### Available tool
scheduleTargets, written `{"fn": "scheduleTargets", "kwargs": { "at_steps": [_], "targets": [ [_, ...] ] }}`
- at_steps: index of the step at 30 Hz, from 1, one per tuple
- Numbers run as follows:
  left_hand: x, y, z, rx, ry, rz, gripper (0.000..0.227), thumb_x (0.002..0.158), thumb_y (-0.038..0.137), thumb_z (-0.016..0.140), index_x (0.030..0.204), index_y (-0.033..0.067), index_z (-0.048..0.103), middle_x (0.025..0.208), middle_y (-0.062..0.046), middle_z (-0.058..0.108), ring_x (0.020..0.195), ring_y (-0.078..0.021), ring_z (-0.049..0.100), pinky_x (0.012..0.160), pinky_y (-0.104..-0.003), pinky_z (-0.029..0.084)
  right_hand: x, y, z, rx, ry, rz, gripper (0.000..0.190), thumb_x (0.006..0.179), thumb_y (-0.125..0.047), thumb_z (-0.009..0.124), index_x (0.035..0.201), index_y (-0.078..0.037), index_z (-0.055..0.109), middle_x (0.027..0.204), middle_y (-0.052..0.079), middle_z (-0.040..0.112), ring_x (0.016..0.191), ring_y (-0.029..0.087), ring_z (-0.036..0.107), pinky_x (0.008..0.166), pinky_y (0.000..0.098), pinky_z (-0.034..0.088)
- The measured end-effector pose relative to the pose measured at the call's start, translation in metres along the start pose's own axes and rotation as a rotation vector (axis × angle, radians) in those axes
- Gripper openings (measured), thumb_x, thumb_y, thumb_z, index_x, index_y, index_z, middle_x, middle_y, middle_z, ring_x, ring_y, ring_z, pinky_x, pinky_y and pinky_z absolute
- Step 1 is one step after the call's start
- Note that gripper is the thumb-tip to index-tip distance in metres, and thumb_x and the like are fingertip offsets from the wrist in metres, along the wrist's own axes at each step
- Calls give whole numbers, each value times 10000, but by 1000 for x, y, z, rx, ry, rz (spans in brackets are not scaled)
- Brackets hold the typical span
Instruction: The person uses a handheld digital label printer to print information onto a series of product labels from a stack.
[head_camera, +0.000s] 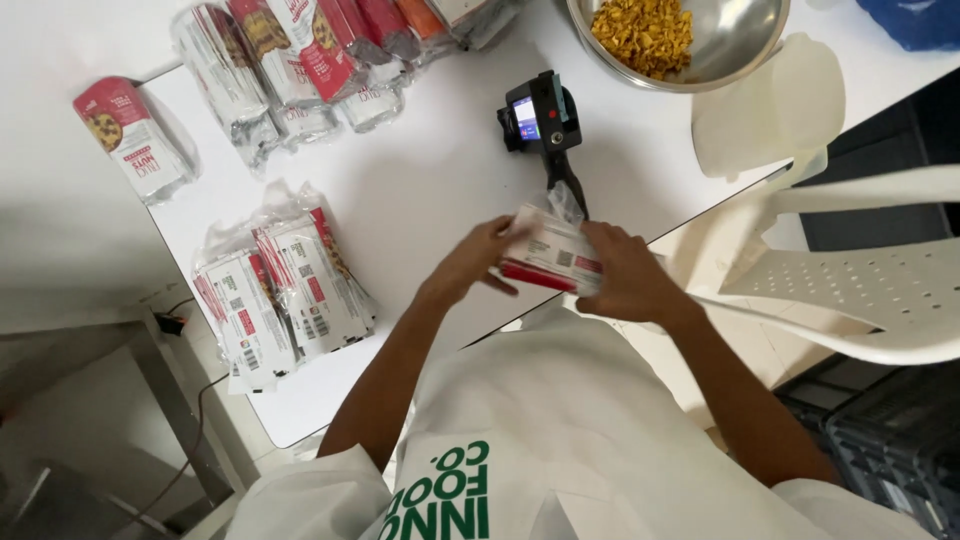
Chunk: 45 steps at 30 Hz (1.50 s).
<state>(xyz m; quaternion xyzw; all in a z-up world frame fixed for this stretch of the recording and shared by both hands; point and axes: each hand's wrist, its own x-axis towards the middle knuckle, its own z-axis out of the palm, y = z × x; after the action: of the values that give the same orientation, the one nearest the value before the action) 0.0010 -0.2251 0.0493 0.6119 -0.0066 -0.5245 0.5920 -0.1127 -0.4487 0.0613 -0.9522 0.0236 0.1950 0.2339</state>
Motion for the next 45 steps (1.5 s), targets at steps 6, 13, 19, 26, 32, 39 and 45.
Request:
{"fn": "scheduleTargets", "kwargs": {
  "at_steps": [6, 13, 19, 26, 32, 39, 45],
  "targets": [
    [24, -45, -20, -217, 233, 223, 650, 797, 160, 906, 1336, -2, 580, 1086, -226, 668, 922, -344, 703, 671, -494, 675, 17, 58, 6, -307, 82, -121, 1019, 603, -566, 836, 1452, -139, 469, 1191, 112, 615, 1110, 336, 650, 937, 549, 514],
    [-17, -61, -46, -236, 592, 310, 602, 771, 251, 954, 1252, 59, 647, 1046, -192, 687, 917, -290, 689, 745, -460, 680, 101, 205, 13, 41, 507, 21, 424, 839, -167, 778, 1243, -240, 672, 861, 47, 615, 866, 306, 650, 797, 442, 513],
    [-30, -87, -39, -354, 732, 317, 609, 800, 262, 937, 1274, 39, 626, 1038, -200, 673, 883, -285, 697, 719, -469, 682, 112, 98, -8, 84, 519, 106, 933, 818, -160, 868, 1543, 86, 334, 1415, 393, 350, 1337, 573, 410, 1107, 639, 397],
    [-27, -114, -42, -447, 814, 304, 528, 810, 178, 912, 1237, 54, 626, 1002, -173, 678, 813, -290, 739, 656, -433, 686, 214, 97, 68, 639, 161, 231, 442, 789, -338, 772, 1097, -44, 653, 898, 118, 700, 857, 270, 705, 748, 443, 588],
    [10, -154, -51, -400, 828, 353, 502, 777, 218, 956, 1174, 100, 673, 992, -120, 678, 864, -236, 684, 737, -412, 651, 195, 104, 62, 749, 159, 351, 234, 738, -283, 776, 846, -93, 691, 730, 84, 686, 656, 209, 696, 560, 402, 596],
    [86, -150, -7, -86, 747, 173, 731, 794, 538, 898, 1326, 134, 601, 1251, -184, 671, 1210, -372, 646, 996, -553, 536, 60, 60, -14, 558, 159, 461, 526, 762, -370, 823, 1117, -22, 649, 1022, 164, 673, 1052, 307, 660, 873, 502, 520],
    [60, -111, 6, 587, 1052, 336, 554, 855, 298, 872, 1297, 101, 602, 1197, -174, 575, 1153, -387, 614, 950, -605, 512, 25, 76, 12, 431, 154, 510, 345, 730, -255, 787, 976, -31, 696, 872, 157, 686, 905, 317, 682, 807, 495, 541]
  ]
}}
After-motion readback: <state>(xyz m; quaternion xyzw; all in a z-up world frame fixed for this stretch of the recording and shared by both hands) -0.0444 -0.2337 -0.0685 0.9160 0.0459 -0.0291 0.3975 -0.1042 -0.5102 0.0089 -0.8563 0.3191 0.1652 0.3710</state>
